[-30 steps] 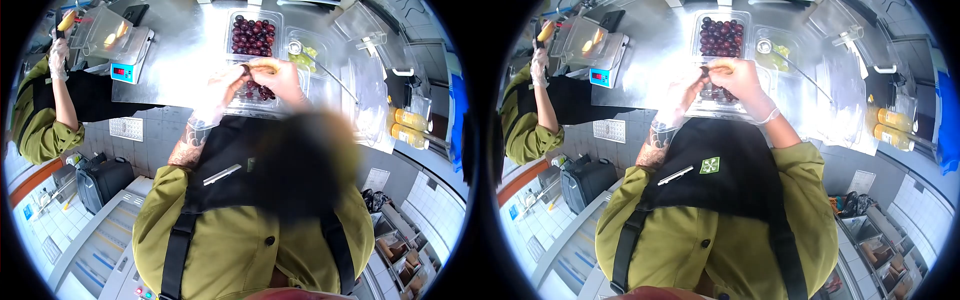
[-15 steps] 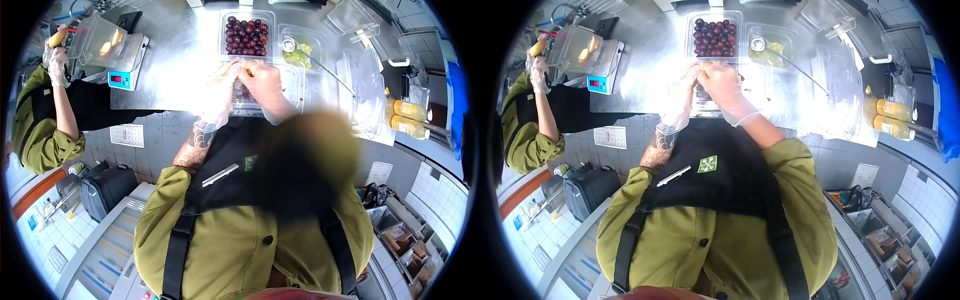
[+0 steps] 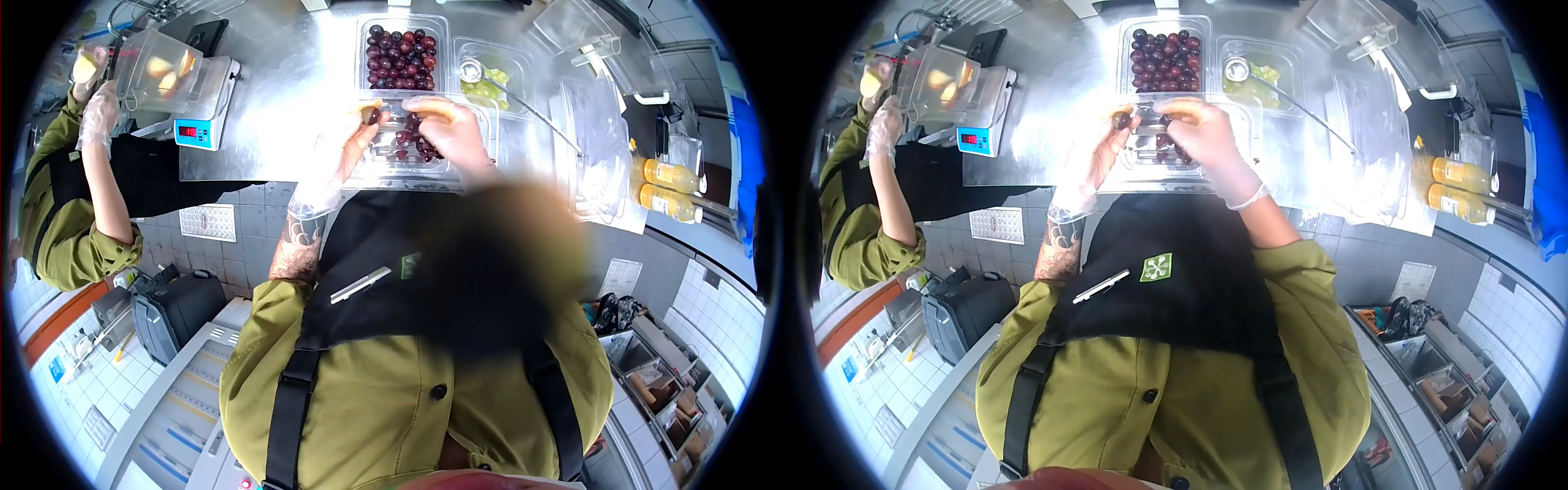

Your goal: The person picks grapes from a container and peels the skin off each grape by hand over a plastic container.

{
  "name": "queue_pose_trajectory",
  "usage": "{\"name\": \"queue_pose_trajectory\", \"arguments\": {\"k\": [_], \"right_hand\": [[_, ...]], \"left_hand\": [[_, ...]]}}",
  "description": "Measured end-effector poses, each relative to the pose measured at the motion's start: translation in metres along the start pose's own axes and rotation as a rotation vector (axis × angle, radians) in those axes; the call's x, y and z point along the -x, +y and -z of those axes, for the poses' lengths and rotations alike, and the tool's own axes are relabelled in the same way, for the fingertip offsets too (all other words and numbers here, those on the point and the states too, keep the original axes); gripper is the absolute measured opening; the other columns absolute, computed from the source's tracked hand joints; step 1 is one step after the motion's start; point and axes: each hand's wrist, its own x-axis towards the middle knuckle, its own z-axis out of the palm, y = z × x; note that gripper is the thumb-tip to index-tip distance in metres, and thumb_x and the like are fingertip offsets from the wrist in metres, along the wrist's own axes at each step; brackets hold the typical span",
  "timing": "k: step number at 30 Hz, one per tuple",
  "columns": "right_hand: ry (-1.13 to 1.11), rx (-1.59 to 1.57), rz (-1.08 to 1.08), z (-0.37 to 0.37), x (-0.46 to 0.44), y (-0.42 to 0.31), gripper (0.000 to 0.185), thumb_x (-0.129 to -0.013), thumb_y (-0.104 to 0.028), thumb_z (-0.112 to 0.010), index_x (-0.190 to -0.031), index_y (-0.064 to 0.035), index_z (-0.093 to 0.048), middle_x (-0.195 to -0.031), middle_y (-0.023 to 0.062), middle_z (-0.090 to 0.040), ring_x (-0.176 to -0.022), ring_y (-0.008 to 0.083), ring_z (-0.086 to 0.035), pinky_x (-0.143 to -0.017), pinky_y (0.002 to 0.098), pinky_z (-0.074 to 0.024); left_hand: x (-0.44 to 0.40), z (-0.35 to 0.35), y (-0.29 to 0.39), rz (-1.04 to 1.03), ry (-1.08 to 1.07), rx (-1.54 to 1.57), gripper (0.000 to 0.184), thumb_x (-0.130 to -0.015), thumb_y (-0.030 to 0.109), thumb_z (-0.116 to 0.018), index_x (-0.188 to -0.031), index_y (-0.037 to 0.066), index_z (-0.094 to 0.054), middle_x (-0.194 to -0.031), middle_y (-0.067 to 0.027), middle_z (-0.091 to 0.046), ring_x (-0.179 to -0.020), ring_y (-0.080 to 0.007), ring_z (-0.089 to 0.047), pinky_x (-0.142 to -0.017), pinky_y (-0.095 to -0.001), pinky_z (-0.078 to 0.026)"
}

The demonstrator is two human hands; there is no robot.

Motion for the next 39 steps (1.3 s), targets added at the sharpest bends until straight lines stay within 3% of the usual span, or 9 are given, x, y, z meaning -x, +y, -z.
{"name": "queue_pose_trajectory", "arguments": {"k": [3,8,11,19,28,31,34,37,39], "right_hand": [[0.047,0.34,0.319,-0.008,0.005,-0.016,0.035,-0.078,0.001,-0.059,-0.111,-0.0036,-0.064,-0.106,0.0106,-0.064,-0.091,0.0184,-0.063,-0.083,0.028,-0.0486],[-0.186,0.917,0.357,-0.021,-0.001,-0.027,0.033,-0.086,-0.034,-0.063,-0.097,-0.0032,-0.059,-0.087,0.0157,-0.063,-0.083,0.0338,-0.062,-0.073,0.0422,-0.0499],[-0.303,1.029,0.342,-0.014,-0.003,-0.027,0.031,-0.088,-0.033,-0.059,-0.091,-0.0015,-0.058,-0.082,0.0179,-0.063,-0.08,0.0342,-0.062,-0.072,0.0434,-0.0492],[-0.483,0.931,0.294,-0.003,-0.007,-0.035,0.034,-0.089,-0.034,-0.058,-0.093,-0.0008,-0.06,-0.079,0.0192,-0.062,-0.078,0.035,-0.062,-0.069,0.0439,-0.0474],[-0.369,0.815,0.551,0.006,0.0,-0.018,0.02,-0.09,-0.018,-0.056,-0.1,-0.0019,-0.061,-0.075,0.015,-0.06,-0.073,0.0339,-0.06,-0.067,0.0441,-0.0477],[-0.422,0.902,0.402,0.007,0.002,-0.033,0.021,-0.087,-0.017,-0.056,-0.101,-0.0041,-0.065,-0.076,0.0115,-0.063,-0.076,0.0288,-0.064,-0.066,0.0392,-0.0518],[-0.344,0.63,0.376,0.008,0.001,-0.029,0.022,-0.089,-0.014,-0.055,-0.106,-0.0038,-0.063,-0.085,0.0136,-0.066,-0.078,0.0282,-0.065,-0.066,0.0375,-0.0513],[-0.301,0.169,-0.132,0.01,0.006,-0.039,0.026,-0.09,-0.006,-0.055,-0.115,-0.0045,-0.059,-0.092,0.0127,-0.068,-0.081,0.024,-0.065,-0.071,0.032,-0.0503],[-0.206,0.189,-0.05,0.008,0.008,-0.022,0.035,-0.086,-0.001,-0.054,-0.121,-0.005,-0.057,-0.098,0.0117,-0.067,-0.086,0.0218,-0.065,-0.078,0.0309,-0.0501]], "left_hand": [[-0.003,0.004,-0.007,0.024,-0.022,0.011,0.029,-0.093,0.013,-0.054,-0.114,-0.007,-0.055,-0.11,-0.0155,-0.06,-0.102,-0.0237,-0.06,-0.088,-0.0289,-0.05],[-0.004,0.012,-0.018,0.116,-0.096,0.027,0.028,-0.092,0.015,-0.056,-0.111,-0.005,-0.057,-0.106,-0.0128,-0.062,-0.093,-0.0194,-0.061,-0.086,-0.03,-0.05],[0.0,0.001,-0.007,0.285,0.082,-0.238,0.03,-0.093,0.019,-0.056,-0.114,-0.003,-0.057,-0.108,-0.0091,-0.062,-0.094,-0.0164,-0.06,-0.086,-0.0284,-0.049],[-0.008,0.014,0.015,0.34,-0.185,-0.378,0.035,-0.089,0.008,-0.061,-0.12,-0.007,-0.056,-0.113,-0.0123,-0.063,-0.102,-0.0177,-0.06,-0.092,-0.0294,-0.047],[-0.008,0.004,0.011,0.324,-0.247,-0.385,0.036,-0.085,0.002,-0.063,-0.119,-0.008,-0.057,-0.112,-0.014,-0.063,-0.099,-0.0188,-0.061,-0.091,-0.0296,-0.048],[-0.006,-0.008,0.021,0.35,-0.239,-0.417,0.035,-0.085,0.004,-0.063,-0.117,-0.008,-0.057,-0.109,-0.0135,-0.064,-0.095,-0.0179,-0.062,-0.088,-0.0283,-0.048],[-0.01,-0.005,0.021,0.271,-0.202,-0.47,0.033,-0.086,0.006,-0.061,-0.116,-0.008,-0.058,-0.107,-0.0135,-0.064,-0.093,-0.0177,-0.062,-0.086,-0.0273,-0.049],[-0.009,0.0,0.022,0.213,-0.176,-0.223,0.03,-0.087,0.006,-0.059,-0.114,-0.008,-0.059,-0.107,-0.0153,-0.065,-0.095,-0.0197,-0.063,-0.086,-0.0276,-0.05],[-0.012,0.009,0.018,0.222,-0.119,-0.165,0.031,-0.088,0.007,-0.057,-0.115,-0.009,-0.058,-0.108,-0.0167,-0.064,-0.094,-0.02,-0.062,-0.086,-0.029,-0.049]]}}
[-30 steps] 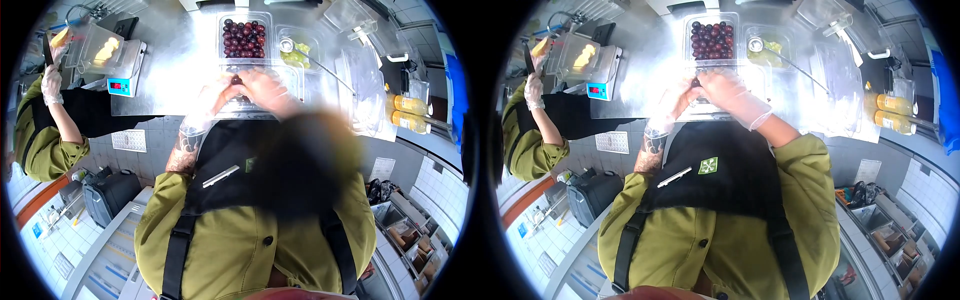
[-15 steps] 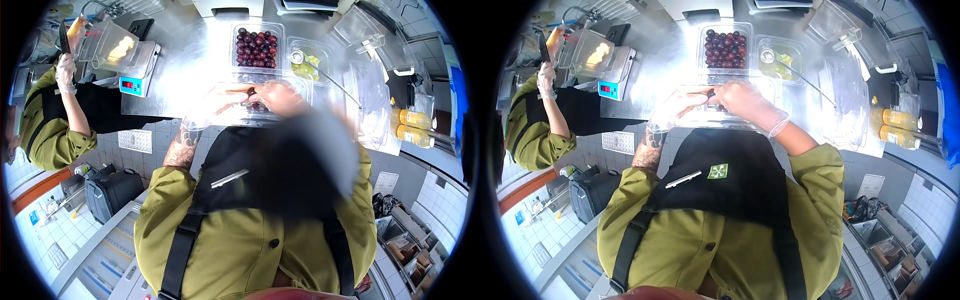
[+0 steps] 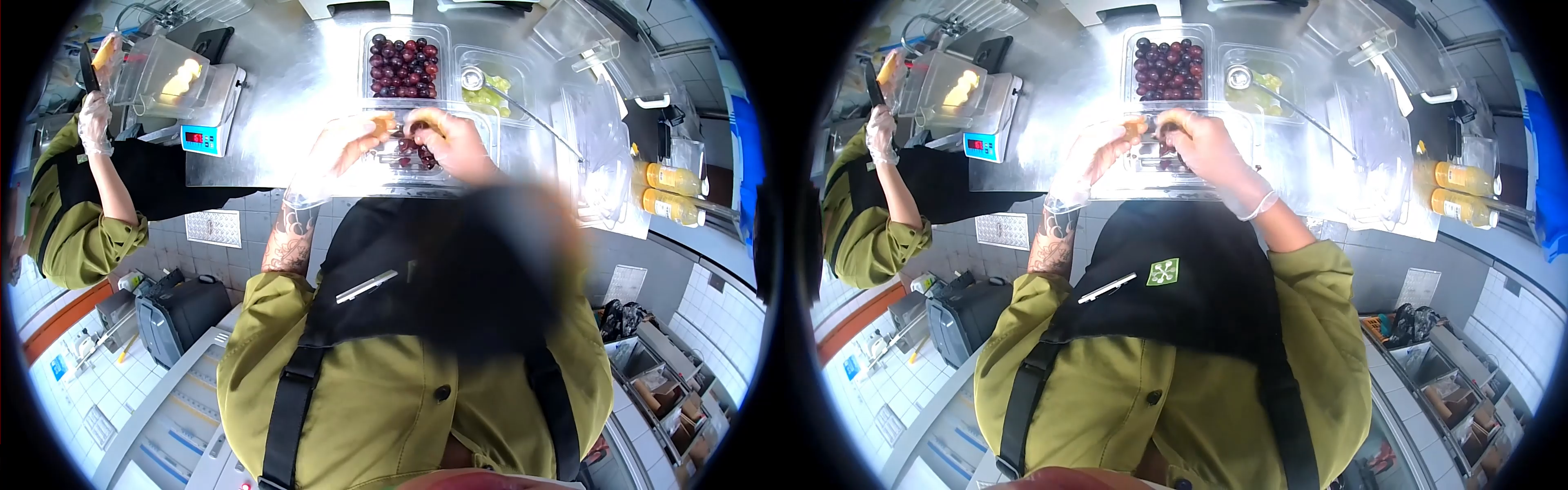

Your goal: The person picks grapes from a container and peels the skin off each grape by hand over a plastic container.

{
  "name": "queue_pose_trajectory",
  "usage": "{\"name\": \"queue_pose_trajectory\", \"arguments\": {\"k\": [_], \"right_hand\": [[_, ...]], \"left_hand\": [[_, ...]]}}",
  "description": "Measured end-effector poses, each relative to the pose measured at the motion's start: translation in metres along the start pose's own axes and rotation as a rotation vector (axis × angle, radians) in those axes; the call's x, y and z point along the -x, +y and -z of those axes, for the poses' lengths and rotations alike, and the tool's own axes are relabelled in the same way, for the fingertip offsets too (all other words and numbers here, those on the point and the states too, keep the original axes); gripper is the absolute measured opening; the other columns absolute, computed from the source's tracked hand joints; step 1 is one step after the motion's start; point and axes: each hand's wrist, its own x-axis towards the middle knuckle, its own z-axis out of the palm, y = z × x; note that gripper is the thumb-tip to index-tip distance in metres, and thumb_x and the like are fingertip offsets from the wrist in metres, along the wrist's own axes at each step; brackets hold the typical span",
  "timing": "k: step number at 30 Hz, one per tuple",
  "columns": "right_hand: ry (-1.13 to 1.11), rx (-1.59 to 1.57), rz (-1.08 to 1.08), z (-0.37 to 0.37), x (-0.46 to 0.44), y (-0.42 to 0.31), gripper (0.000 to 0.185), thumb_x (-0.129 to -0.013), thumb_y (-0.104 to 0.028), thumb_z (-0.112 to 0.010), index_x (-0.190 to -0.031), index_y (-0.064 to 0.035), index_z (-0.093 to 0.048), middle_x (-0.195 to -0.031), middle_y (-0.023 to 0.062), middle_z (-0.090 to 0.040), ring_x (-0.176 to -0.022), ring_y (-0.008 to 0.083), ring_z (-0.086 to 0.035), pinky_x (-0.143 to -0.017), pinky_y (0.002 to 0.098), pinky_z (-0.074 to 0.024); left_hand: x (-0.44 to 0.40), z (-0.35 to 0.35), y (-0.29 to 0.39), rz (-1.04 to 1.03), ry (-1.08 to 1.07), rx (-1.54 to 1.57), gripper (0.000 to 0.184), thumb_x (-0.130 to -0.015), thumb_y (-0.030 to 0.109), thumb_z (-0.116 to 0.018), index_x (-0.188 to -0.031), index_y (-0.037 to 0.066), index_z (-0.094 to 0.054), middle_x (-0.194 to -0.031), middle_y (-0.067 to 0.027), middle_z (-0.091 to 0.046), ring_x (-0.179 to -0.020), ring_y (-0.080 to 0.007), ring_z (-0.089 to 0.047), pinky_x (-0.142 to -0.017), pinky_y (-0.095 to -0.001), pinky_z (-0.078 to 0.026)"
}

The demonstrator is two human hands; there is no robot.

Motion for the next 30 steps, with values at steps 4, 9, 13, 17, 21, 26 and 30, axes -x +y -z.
{"name": "queue_pose_trajectory", "arguments": {"k": [4,9,13,17,21,26,30], "right_hand": [[0.145,0.338,0.169,-0.01,0.004,-0.005,0.046,-0.075,-0.009,-0.063,-0.121,-0.0062,-0.056,-0.112,0.0122,-0.061,-0.092,0.025,-0.064,-0.083,0.0328,-0.0497],[0.215,0.185,0.191,-0.023,0.0,-0.017,0.041,-0.072,-0.012,-0.065,-0.112,-0.0054,-0.062,-0.102,0.0121,-0.063,-0.085,0.0249,-0.065,-0.076,0.0335,-0.0523],[0.277,0.127,0.215,-0.03,-0.002,-0.025,0.033,-0.072,-0.011,-0.067,-0.104,-0.0035,-0.065,-0.095,0.0131,-0.064,-0.082,0.0237,-0.066,-0.074,0.0317,-0.0526],[0.291,0.183,0.27,-0.033,-0.005,-0.017,0.031,-0.074,-0.012,-0.066,-0.104,-0.0024,-0.066,-0.093,0.0144,-0.064,-0.081,0.0258,-0.066,-0.074,0.0327,-0.0528],[0.253,0.164,0.264,-0.039,-0.006,-0.017,0.031,-0.076,-0.014,-0.065,-0.106,-0.0024,-0.066,-0.095,0.016,-0.065,-0.079,0.0285,-0.066,-0.074,0.0338,-0.0532],[0.329,0.264,0.287,-0.045,-0.008,0.0,0.032,-0.076,-0.016,-0.066,-0.106,-0.0038,-0.066,-0.096,0.017,-0.066,-0.077,0.03,-0.066,-0.072,0.0353,-0.0538],[0.296,0.297,0.154,-0.035,-0.007,-0.012,0.029,-0.077,-0.015,-0.066,-0.104,-0.0038,-0.067,-0.093,0.0175,-0.067,-0.075,0.0272,-0.068,-0.069,0.0337,-0.054]], "left_hand": [[-0.001,0.007,-0.015,-0.012,0.035,0.013,0.032,-0.088,0.006,-0.054,-0.115,-0.011,-0.057,-0.108,-0.0168,-0.064,-0.095,-0.019,-0.061,-0.088,-0.0293,-0.048],[0.001,-0.007,-0.021,-0.06,0.048,-0.067,0.035,-0.086,0.004,-0.049,-0.117,-0.011,-0.057,-0.107,-0.0156,-0.064,-0.091,-0.0166,-0.059,-0.086,-0.0274,-0.046],[0.002,-0.022,-0.016,-0.082,0.077,-0.203,0.039,-0.083,0.003,-0.044,-0.117,-0.011,-0.056,-0.108,-0.0165,-0.063,-0.092,-0.0179,-0.058,-0.088,-0.0289,-0.046],[-0.005,-0.015,-0.023,-0.064,0.023,-0.041,0.038,-0.085,0.005,-0.044,-0.118,-0.011,-0.052,-0.11,-0.0174,-0.062,-0.095,-0.0221,-0.059,-0.089,-0.0332,-0.047],[-0.013,-0.013,-0.031,-0.02,-0.057,0.312,0.032,-0.091,0.012,-0.047,-0.115,-0.009,-0.052,-0.109,-0.0168,-0.061,-0.097,-0.025,-0.06,-0.091,-0.0359,-0.047],[-0.014,-0.008,-0.036,0.007,-0.214,0.477,0.035,-0.096,0.019,-0.045,-0.12,-0.005,-0.049,-0.111,-0.0146,-0.058,-0.101,-0.0237,-0.058,-0.09,-0.0357,-0.047],[-0.011,-0.018,-0.034,0.05,-0.185,0.37,0.037,-0.096,0.019,-0.046,-0.125,-0.004,-0.046,-0.111,-0.0121,-0.058,-0.101,-0.021,-0.057,-0.09,-0.035,-0.046]]}}
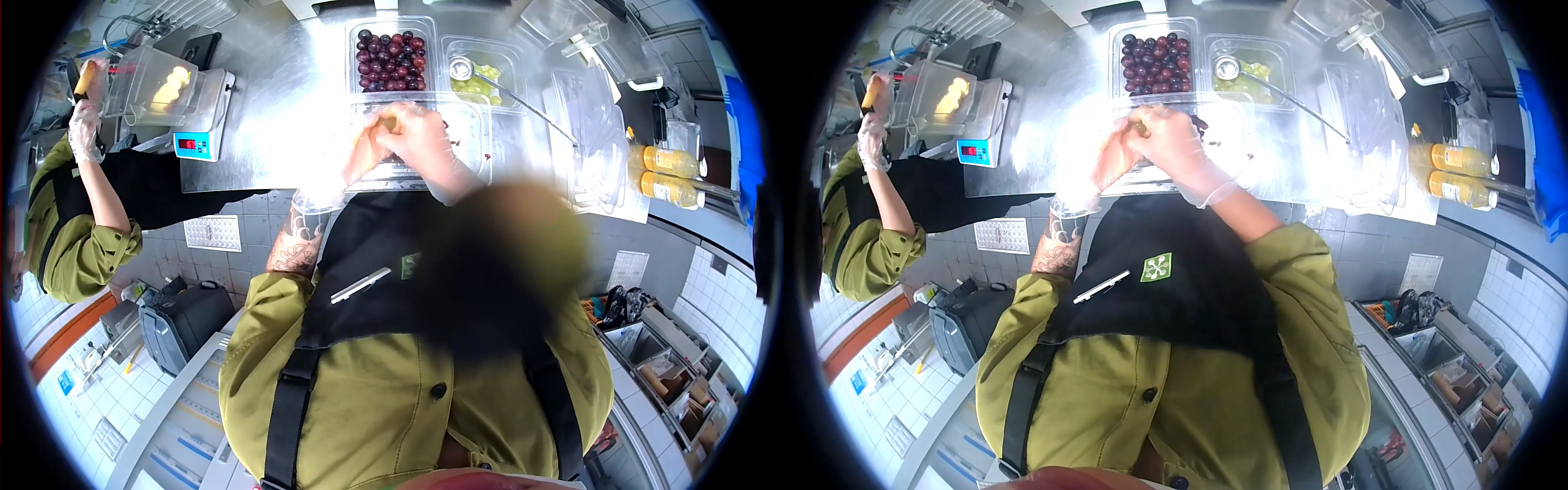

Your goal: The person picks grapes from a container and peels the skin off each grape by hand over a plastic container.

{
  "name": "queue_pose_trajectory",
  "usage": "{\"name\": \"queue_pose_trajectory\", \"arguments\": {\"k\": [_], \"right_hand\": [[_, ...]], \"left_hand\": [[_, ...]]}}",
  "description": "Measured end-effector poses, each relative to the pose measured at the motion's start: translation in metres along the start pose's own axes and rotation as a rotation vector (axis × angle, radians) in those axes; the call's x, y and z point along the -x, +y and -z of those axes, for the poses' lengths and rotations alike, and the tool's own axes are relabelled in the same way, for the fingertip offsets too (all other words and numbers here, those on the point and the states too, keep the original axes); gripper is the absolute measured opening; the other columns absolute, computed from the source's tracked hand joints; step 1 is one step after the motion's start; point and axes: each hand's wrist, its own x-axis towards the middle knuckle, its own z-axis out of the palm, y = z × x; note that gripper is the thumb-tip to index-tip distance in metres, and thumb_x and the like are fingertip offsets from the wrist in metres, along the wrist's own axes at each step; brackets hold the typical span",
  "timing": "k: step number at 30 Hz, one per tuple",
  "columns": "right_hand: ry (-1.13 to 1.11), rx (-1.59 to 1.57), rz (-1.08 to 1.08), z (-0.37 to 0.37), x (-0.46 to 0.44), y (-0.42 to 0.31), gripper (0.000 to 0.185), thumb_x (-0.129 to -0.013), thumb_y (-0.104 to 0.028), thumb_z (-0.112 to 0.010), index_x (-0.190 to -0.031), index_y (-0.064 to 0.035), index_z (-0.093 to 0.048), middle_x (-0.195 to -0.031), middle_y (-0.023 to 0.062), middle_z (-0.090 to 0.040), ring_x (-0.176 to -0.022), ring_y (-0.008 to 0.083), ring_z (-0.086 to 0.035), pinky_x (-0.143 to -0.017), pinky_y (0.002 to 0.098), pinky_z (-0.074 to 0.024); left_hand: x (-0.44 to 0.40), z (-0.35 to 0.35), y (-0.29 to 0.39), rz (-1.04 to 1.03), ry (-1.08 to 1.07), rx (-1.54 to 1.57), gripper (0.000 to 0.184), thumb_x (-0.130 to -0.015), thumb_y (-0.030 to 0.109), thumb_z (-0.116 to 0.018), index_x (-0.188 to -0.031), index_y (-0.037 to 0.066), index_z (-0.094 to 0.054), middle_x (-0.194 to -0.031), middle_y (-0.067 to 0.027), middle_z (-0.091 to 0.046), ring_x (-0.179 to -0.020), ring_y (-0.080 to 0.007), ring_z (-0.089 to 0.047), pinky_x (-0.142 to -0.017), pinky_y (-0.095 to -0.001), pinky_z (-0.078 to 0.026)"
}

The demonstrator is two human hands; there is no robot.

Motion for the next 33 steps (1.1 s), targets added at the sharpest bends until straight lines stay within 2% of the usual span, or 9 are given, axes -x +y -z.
{"name": "queue_pose_trajectory", "arguments": {"k": [4,7,10,16,22,26,28,31,33], "right_hand": [[-0.003,-0.294,-0.161,-0.001,-0.001,0.005,0.025,-0.079,-0.012,-0.065,-0.101,-0.002,-0.067,-0.085,0.016,-0.069,-0.073,0.0196,-0.069,-0.066,0.0288,-0.0534],[0.041,-0.531,-0.208,-0.014,-0.004,0.023,0.022,-0.08,-0.009,-0.064,-0.099,-0.0001,-0.067,-0.081,0.0134,-0.07,-0.071,0.0153,-0.069,-0.064,0.026,-0.053],[0.064,-0.498,-0.263,-0.018,-0.002,0.025,0.021,-0.08,-0.009,-0.065,-0.098,0.0003,-0.067,-0.081,0.0128,-0.071,-0.071,0.0166,-0.069,-0.065,0.0275,-0.0539],[0.113,-0.129,-0.154,0.003,-0.002,0.002,0.025,-0.076,-0.008,-0.068,-0.099,-0.0003,-0.061,-0.081,0.0143,-0.07,-0.073,0.0226,-0.07,-0.066,0.0312,-0.0546],[0.007,0.021,-0.094,0.004,0.004,-0.004,0.026,-0.081,-0.013,-0.066,-0.104,-0.005,-0.058,-0.082,0.0152,-0.069,-0.077,0.029,-0.069,-0.069,0.0361,-0.0547],[-0.003,0.055,-0.084,0.0,0.004,0.007,0.031,-0.081,-0.012,-0.062,-0.108,-0.0013,-0.053,-0.082,0.0187,-0.067,-0.077,0.0337,-0.067,-0.071,0.0399,-0.0531],[-0.034,0.085,-0.114,0.001,0.004,0.009,0.032,-0.08,-0.01,-0.058,-0.109,0.0019,-0.049,-0.08,0.0226,-0.065,-0.077,0.0396,-0.064,-0.074,0.0455,-0.0509],[-0.087,0.019,-0.166,0.006,0.006,0.011,0.035,-0.081,-0.011,-0.056,-0.111,0.0025,-0.048,-0.083,0.0241,-0.065,-0.079,0.0392,-0.065,-0.076,0.0423,-0.0512],[-0.134,-0.144,-0.24,0.007,0.007,0.019,0.035,-0.081,-0.01,-0.058,-0.113,0.0021,-0.048,-0.085,0.0218,-0.067,-0.078,0.0326,-0.067,-0.074,0.0369,-0.0519]], "left_hand": [[0.003,-0.009,-0.002,-0.034,0.113,-0.187,0.041,-0.095,0.017,-0.05,-0.129,-0.005,-0.045,-0.116,-0.0103,-0.058,-0.104,-0.0169,-0.057,-0.09,-0.0318,-0.046],[0.01,-0.023,-0.004,-0.142,0.379,-0.607,0.039,-0.092,0.013,-0.056,-0.126,-0.005,-0.051,-0.113,-0.0092,-0.061,-0.102,-0.0138,-0.058,-0.089,-0.0274,-0.047],[0.012,-0.023,-0.005,-0.268,0.533,-0.928,0.032,-0.088,0.007,-0.061,-0.118,-0.004,-0.059,-0.106,-0.0081,-0.065,-0.095,-0.0114,-0.06,-0.085,-0.0236,-0.047],[0.013,-0.03,0.003,-0.3,0.509,-1.01,0.027,-0.084,0.003,-0.065,-0.11,-0.002,-0.065,-0.103,-0.0072,-0.066,-0.09,-0.01,-0.061,-0.081,-0.0224,-0.048],[0.009,-0.035,0.014,-0.477,0.352,-1.557,0.029,-0.077,0.004,-0.068,-0.106,0.003,-0.068,-0.097,-0.0085,-0.068,-0.085,-0.0136,-0.065,-0.077,-0.0248,-0.052],[0.004,-0.037,0.016,-0.566,0.265,-1.746,0.027,-0.075,0.006,-0.069,-0.102,0.002,-0.068,-0.095,-0.0098,-0.068,-0.078,-0.0155,-0.068,-0.073,-0.0264,-0.054],[0.0,-0.036,0.016,-0.506,0.251,-1.746,0.025,-0.075,0.006,-0.069,-0.1,0.002,-0.068,-0.093,-0.0101,-0.069,-0.076,-0.0159,-0.068,-0.072,-0.0261,-0.053],[-0.003,-0.038,0.017,-0.327,0.271,-1.711,0.022,-0.076,0.007,-0.069,-0.098,0.003,-0.069,-0.09,-0.0086,-0.069,-0.073,-0.0151,-0.068,-0.071,-0.0251,-0.053],[-0.004,-0.036,0.017,-0.202,0.296,-1.615,0.02,-0.078,0.007,-0.068,-0.098,0.003,-0.069,-0.088,-0.0074,-0.069,-0.071,-0.0139,-0.067,-0.069,-0.0243,-0.053]]}}
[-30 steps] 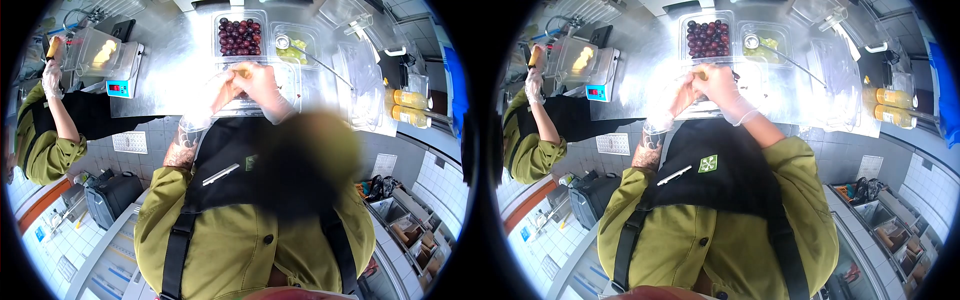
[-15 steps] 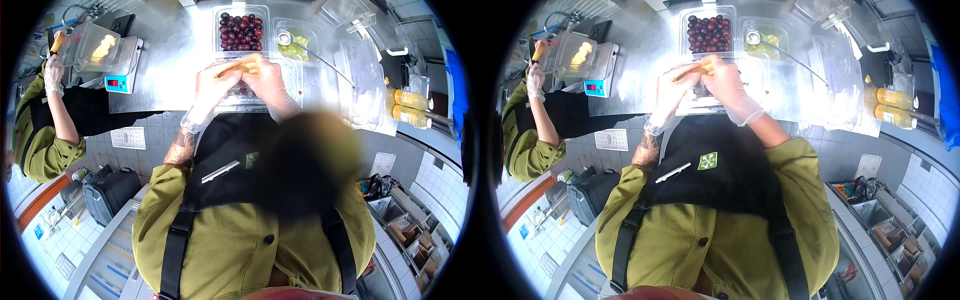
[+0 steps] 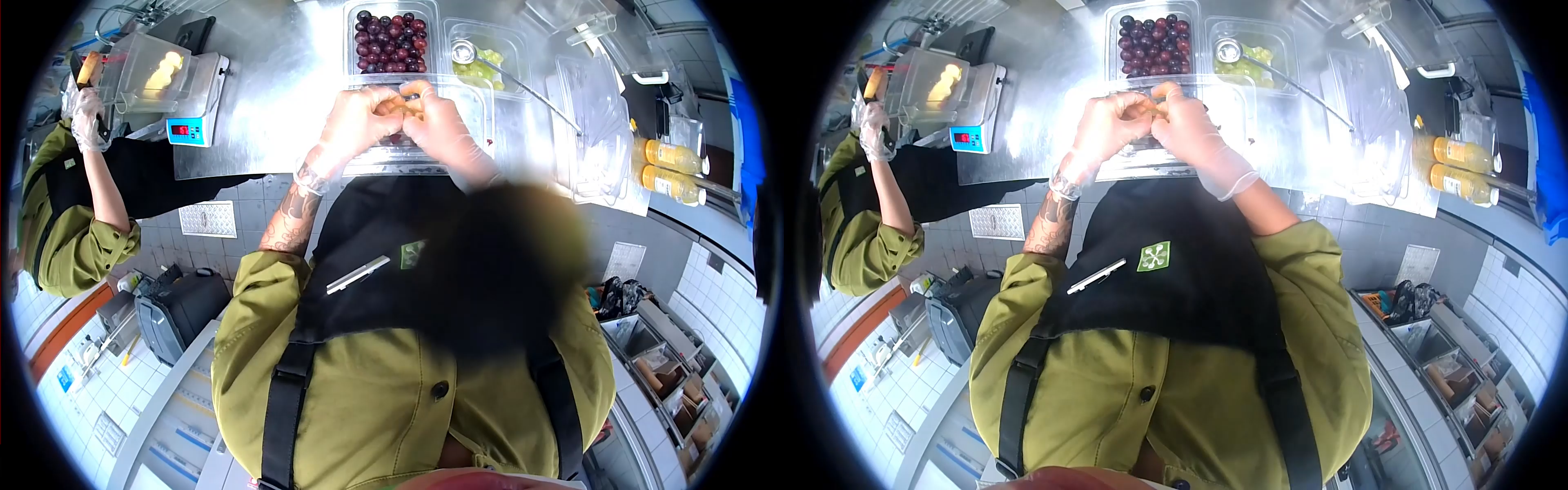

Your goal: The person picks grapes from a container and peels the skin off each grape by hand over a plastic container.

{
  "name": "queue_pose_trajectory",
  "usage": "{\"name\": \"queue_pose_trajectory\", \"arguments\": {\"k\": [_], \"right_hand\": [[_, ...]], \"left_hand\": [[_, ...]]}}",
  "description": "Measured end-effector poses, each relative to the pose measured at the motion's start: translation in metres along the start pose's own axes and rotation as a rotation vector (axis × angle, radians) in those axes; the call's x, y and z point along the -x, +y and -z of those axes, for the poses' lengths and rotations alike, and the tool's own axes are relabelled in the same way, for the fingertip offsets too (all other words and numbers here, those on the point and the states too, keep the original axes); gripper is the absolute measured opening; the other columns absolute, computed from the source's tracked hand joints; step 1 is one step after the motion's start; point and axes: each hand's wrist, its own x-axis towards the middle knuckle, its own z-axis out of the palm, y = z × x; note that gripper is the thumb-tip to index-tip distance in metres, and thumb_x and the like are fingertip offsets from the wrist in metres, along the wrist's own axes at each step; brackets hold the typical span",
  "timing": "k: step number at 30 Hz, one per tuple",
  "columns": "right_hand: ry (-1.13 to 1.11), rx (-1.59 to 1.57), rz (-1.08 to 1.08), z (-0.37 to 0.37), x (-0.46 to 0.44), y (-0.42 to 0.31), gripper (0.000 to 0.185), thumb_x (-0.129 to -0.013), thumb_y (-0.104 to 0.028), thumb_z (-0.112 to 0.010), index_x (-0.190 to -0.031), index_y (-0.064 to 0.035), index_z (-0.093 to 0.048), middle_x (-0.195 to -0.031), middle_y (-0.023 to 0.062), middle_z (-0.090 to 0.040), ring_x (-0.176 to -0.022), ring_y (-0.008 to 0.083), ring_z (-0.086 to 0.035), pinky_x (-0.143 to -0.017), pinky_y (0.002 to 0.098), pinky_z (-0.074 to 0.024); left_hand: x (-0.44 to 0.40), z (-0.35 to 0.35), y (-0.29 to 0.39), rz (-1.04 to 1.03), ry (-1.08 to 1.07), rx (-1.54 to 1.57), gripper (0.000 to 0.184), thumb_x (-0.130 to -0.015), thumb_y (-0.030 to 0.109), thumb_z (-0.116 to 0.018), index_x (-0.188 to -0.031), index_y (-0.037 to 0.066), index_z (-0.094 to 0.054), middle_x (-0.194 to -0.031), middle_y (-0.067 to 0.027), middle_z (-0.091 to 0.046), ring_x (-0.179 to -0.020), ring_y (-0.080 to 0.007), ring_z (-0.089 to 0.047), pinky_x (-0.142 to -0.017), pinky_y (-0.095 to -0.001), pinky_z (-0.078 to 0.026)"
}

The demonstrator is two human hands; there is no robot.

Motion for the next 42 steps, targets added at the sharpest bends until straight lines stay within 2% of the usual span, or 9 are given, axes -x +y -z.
{"name": "queue_pose_trajectory", "arguments": {"k": [4,7,11,17,20,26,29,38,42], "right_hand": [[-0.139,-0.526,-0.216,0.011,0.003,0.008,0.033,-0.082,-0.007,-0.064,-0.112,0.0018,-0.051,-0.085,0.0138,-0.069,-0.074,0.0167,-0.067,-0.07,0.0259,-0.0512],[-0.134,-0.608,-0.173,0.016,0.005,0.004,0.029,-0.081,-0.005,-0.067,-0.106,0.0011,-0.056,-0.084,0.0093,-0.069,-0.073,0.0109,-0.065,-0.068,0.0232,-0.0509],[0.052,-0.27,0.059,0.015,0.01,-0.009,0.018,-0.08,-0.007,-0.069,-0.097,-0.0067,-0.064,-0.084,0.0075,-0.069,-0.071,0.0133,-0.066,-0.064,0.0252,-0.0525],[0.152,0.289,0.554,0.02,0.006,-0.019,0.02,-0.077,-0.003,-0.071,-0.096,-0.0048,-0.068,-0.091,0.0073,-0.069,-0.076,0.0143,-0.068,-0.069,0.0252,-0.054],[0.113,0.189,0.507,0.021,0.0,-0.017,0.019,-0.079,-0.003,-0.07,-0.097,-0.0033,-0.068,-0.092,0.0068,-0.069,-0.077,0.0132,-0.067,-0.07,0.0245,-0.0537],[0.004,-0.509,-0.041,0.013,-0.001,-0.006,0.018,-0.077,-0.002,-0.068,-0.094,0.0005,-0.068,-0.083,0.0062,-0.069,-0.074,0.008,-0.063,-0.065,0.0234,-0.0516],[-0.044,-0.538,-0.035,0.013,-0.006,-0.001,0.02,-0.078,0.005,-0.067,-0.098,0.0038,-0.064,-0.091,0.0098,-0.068,-0.081,0.0142,-0.066,-0.076,0.0248,-0.0523],[-0.083,-0.723,-0.11,0.016,-0.006,0.001,0.019,-0.077,0.008,-0.063,-0.095,0.0025,-0.065,-0.092,0.009,-0.068,-0.083,0.013,-0.064,-0.077,0.027,-0.0521],[0.086,-0.582,-0.04,0.01,-0.004,-0.001,0.017,-0.078,0.004,-0.066,-0.096,0.0023,-0.065,-0.092,0.0078,-0.068,-0.082,0.0105,-0.063,-0.076,0.0247,-0.0515]], "left_hand": [[0.001,-0.008,-0.02,0.149,-0.085,0.547,0.019,-0.082,0.007,-0.065,-0.098,-0.002,-0.067,-0.085,-0.0077,-0.068,-0.074,-0.012,-0.065,-0.068,-0.0236,-0.052],[0.005,-0.007,-0.018,0.263,-0.105,0.833,0.017,-0.085,0.005,-0.063,-0.099,-0.004,-0.065,-0.087,-0.0078,-0.067,-0.078,-0.0126,-0.064,-0.073,-0.0241,-0.051],[0.008,-0.005,-0.014,0.345,-0.09,1.008,0.018,-0.085,0.002,-0.062,-0.102,-0.004,-0.063,-0.092,-0.0084,-0.066,-0.084,-0.0134,-0.062,-0.078,-0.0256,-0.049],[0.009,-0.01,-0.028,0.256,-0.079,1.016,0.024,-0.083,-0.001,-0.064,-0.106,-0.005,-0.06,-0.092,-0.0086,-0.066,-0.084,-0.0135,-0.064,-0.078,-0.024,-0.051],[0.011,-0.011,-0.024,0.214,-0.029,0.961,0.024,-0.083,0.0,-0.065,-0.106,-0.004,-0.061,-0.092,-0.0091,-0.067,-0.084,-0.0137,-0.064,-0.079,-0.0247,-0.051],[0.015,-0.006,-0.007,0.257,0.06,0.905,0.023,-0.085,0.002,-0.063,-0.107,-0.005,-0.062,-0.092,-0.0091,-0.066,-0.082,-0.0126,-0.062,-0.078,-0.0245,-0.049],[0.016,-0.008,-0.012,0.241,0.042,0.906,0.022,-0.086,0.004,-0.063,-0.106,-0.005,-0.062,-0.093,-0.0092,-0.067,-0.082,-0.0128,-0.062,-0.078,-0.0247,-0.049],[0.015,-0.004,0.001,0.296,0.026,0.893,0.024,-0.091,0.011,-0.059,-0.107,-0.005,-0.062,-0.095,-0.0099,-0.066,-0.083,-0.0146,-0.063,-0.079,-0.0252,-0.05],[0.011,-0.005,0.004,0.321,0.051,0.954,0.026,-0.091,0.013,-0.058,-0.11,-0.005,-0.061,-0.1,-0.0102,-0.065,-0.085,-0.0146,-0.063,-0.08,-0.025,-0.05]]}}
